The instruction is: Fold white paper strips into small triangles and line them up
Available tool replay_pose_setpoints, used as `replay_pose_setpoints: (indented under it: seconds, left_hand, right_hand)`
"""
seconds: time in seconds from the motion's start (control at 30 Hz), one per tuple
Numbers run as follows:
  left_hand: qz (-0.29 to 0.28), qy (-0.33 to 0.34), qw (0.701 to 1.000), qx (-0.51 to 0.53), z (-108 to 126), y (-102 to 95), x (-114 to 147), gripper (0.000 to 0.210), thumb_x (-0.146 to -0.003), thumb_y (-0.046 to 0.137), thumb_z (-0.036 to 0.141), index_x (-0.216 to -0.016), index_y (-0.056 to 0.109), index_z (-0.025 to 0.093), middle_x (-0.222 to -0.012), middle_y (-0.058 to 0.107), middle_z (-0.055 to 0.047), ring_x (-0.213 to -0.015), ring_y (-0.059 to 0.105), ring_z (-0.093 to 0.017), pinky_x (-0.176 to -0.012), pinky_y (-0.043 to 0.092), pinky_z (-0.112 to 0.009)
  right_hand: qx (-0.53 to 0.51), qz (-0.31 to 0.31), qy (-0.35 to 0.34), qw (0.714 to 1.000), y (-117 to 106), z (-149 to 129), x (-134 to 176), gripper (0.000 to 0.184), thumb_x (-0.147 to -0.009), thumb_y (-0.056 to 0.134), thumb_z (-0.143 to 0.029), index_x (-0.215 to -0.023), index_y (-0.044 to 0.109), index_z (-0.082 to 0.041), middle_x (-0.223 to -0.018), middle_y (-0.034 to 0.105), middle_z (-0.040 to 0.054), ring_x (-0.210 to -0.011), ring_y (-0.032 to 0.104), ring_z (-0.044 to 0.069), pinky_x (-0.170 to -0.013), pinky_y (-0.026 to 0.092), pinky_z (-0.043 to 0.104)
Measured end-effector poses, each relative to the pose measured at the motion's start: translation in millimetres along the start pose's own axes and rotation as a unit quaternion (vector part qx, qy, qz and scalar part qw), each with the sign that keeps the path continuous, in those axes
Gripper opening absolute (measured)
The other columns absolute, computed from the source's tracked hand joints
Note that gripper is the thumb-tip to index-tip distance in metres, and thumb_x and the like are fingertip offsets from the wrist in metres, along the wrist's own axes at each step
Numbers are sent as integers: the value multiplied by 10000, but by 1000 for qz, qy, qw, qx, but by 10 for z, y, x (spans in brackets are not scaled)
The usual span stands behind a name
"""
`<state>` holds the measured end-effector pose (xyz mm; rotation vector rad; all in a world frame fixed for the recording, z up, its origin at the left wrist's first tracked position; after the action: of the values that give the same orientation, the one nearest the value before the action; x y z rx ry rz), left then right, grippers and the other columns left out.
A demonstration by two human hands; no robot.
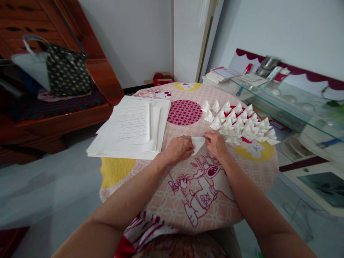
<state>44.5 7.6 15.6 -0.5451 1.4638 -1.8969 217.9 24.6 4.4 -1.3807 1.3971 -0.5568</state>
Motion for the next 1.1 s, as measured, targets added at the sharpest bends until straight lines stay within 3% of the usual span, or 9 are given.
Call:
replay_pose_setpoints:
  seconds: [0.17, 0.4, 0.67, 0.87, 1.1]
  left_hand:
    - [7, -2, 1000, 10, -1, -6, 10, 182, -941, 633, 287, -967, 799, 218, -1098, 723, -67, -1006, 669, -224, -839, 535, -335]
    - [47, 23, 998, 28, -30, 7, 9, 150, -879, 703, 214, -978, 813, 194, -1461, 594, -110, -1324, 564, -278, -1122, 468, -411]
    - [46, 11, 998, 41, -32, -3, 29, 150, -868, 710, 215, -974, 815, 198, -1477, 594, -97, -1305, 603, -272, -1105, 501, -393]
    - [65, 20, 996, 49, -43, -7, 18, 155, -857, 728, 214, -980, 820, 193, -1433, 620, -124, -1299, 592, -304, -1126, 478, -465]
    - [69, 24, 995, 66, -65, 12, 8, 162, -842, 720, 182, -972, 817, 187, -1416, 618, -124, -1268, 606, -289, -1121, 477, -441]
  right_hand:
    - [-31, 13, 18, 999, -37, -14, 10, 144, -797, 584, -126, -728, 694, -189, -803, 707, 91, -805, 632, 233, -754, 482, 338]
    - [-123, 15, 41, 991, -129, -46, 62, 161, -757, 566, -113, -732, 707, -186, -711, 698, 40, -679, 626, 185, -658, 456, 289]
    - [-154, 19, 75, 985, -133, 7, 69, 152, -738, 577, -126, -723, 718, -182, -670, 699, 30, -637, 628, 178, -624, 439, 281]
    - [-187, 16, 124, 974, -59, 57, 39, 94, -765, 631, -202, -773, 723, -179, -693, 693, 23, -650, 623, 176, -629, 438, 282]
    - [-143, -5, 128, 981, 26, 5, -37, 136, -747, 703, -277, -643, 672, -194, -541, 528, -37, -548, 466, 129, -552, 299, 275]
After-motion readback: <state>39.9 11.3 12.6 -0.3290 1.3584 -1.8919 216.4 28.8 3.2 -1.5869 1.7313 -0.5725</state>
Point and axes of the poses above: each hand's wrist, its own x-axis away from the middle knuckle, its own y-axis out of the palm, z = x × y, the point moved 5 cm from there along -x, towards the middle knuckle
